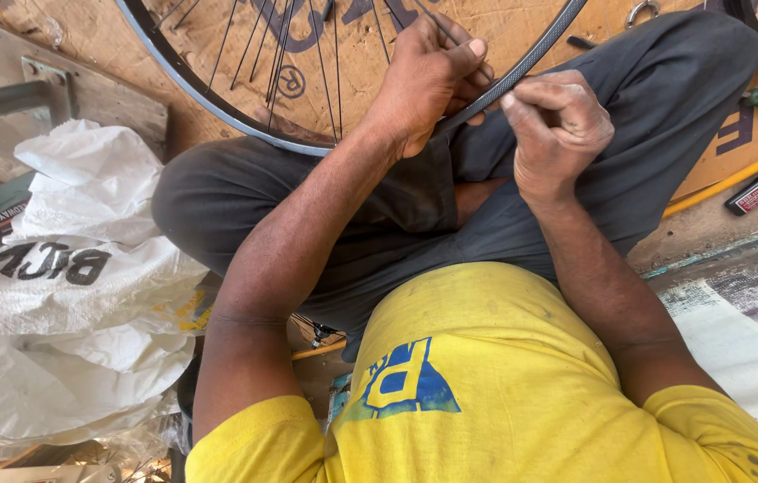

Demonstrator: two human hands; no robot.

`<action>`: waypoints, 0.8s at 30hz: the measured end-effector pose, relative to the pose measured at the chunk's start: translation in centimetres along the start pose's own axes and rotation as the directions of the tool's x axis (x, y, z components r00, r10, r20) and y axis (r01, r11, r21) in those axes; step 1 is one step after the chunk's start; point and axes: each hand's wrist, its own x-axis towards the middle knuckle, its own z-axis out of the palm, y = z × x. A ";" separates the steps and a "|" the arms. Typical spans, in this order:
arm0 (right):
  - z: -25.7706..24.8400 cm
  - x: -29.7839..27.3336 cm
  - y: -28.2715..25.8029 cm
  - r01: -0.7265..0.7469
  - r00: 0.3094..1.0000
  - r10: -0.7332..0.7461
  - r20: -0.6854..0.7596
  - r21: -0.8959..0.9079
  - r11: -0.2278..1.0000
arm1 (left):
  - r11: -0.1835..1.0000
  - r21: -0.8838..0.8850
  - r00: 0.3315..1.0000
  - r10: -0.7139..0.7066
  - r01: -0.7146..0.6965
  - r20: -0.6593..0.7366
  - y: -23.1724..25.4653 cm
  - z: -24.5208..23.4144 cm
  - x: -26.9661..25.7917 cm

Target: The person sits on the floor and works on a bicycle wheel, repeatedly inserting and tightening small metal nipples onto the spokes. The person uses their hands to manipulate the wheel and the small parts, occasionally rotating the wheel to access different sections.

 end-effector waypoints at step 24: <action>1.5 0.6 -1.0 0.383 0.922 -0.360 0.140 -0.206 0.900 | 0.993 0.073 0.992 0.084 -0.091 0.098 -0.3 -1.7 -0.9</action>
